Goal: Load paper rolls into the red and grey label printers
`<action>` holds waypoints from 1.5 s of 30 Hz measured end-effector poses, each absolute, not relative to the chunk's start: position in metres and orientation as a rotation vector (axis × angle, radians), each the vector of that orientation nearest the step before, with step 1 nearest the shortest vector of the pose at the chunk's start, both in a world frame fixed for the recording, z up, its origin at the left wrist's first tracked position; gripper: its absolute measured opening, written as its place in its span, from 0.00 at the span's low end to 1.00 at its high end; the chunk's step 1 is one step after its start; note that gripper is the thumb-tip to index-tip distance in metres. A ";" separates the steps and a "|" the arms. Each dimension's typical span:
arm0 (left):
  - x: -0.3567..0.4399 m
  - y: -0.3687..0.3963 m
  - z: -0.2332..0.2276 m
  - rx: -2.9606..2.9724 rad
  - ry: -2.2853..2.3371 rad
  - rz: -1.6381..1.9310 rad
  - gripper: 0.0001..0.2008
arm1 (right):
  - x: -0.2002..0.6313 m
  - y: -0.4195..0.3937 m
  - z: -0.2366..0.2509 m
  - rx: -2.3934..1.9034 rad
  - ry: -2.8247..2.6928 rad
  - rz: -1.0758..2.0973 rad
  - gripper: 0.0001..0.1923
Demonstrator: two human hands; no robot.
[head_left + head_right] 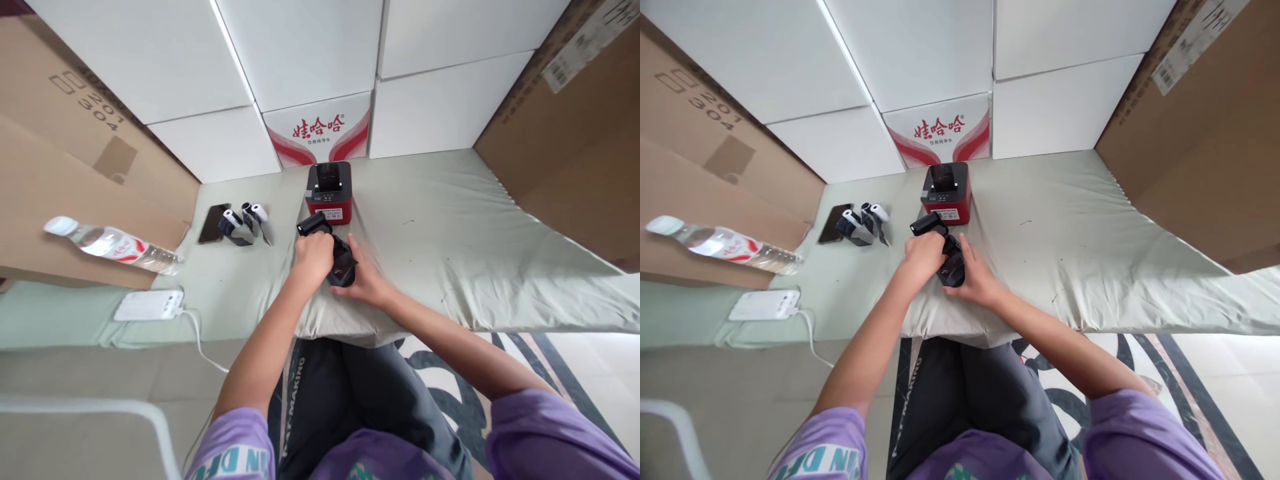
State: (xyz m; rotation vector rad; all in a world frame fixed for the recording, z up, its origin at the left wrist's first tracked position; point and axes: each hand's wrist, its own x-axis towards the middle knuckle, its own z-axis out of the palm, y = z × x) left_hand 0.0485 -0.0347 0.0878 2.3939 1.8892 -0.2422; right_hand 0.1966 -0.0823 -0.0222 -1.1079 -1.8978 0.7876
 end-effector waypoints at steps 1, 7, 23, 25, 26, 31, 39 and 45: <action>0.046 -0.036 0.088 2.394 1.882 -0.239 0.13 | 0.197 -0.082 -0.022 -1.105 -1.902 0.780 0.72; 0.033 -0.034 0.087 2.445 1.785 -0.137 0.13 | 0.196 -0.079 -0.023 -1.117 -1.927 0.750 0.73; 0.027 -0.023 0.097 2.451 1.668 -0.329 0.14 | 0.197 -0.076 -0.032 -1.085 -1.918 0.734 0.70; 0.033 -0.022 0.099 2.435 1.738 -0.389 0.15 | 0.197 -0.076 -0.031 -1.089 -1.914 0.747 0.70; 0.033 -0.021 0.099 2.439 1.730 -0.395 0.15 | 0.197 -0.077 -0.030 -1.098 -1.911 0.755 0.70; 0.016 -0.022 0.095 2.453 1.579 -0.147 0.11 | 0.196 -0.076 -0.025 -1.133 -1.918 0.766 0.70; -0.032 -0.024 0.131 2.075 1.402 0.445 0.18 | 0.195 -0.073 -0.029 -1.114 -1.927 0.715 0.68; -0.089 0.046 0.149 1.843 1.881 0.636 0.21 | 0.195 -0.077 -0.018 -1.184 -1.917 0.772 0.70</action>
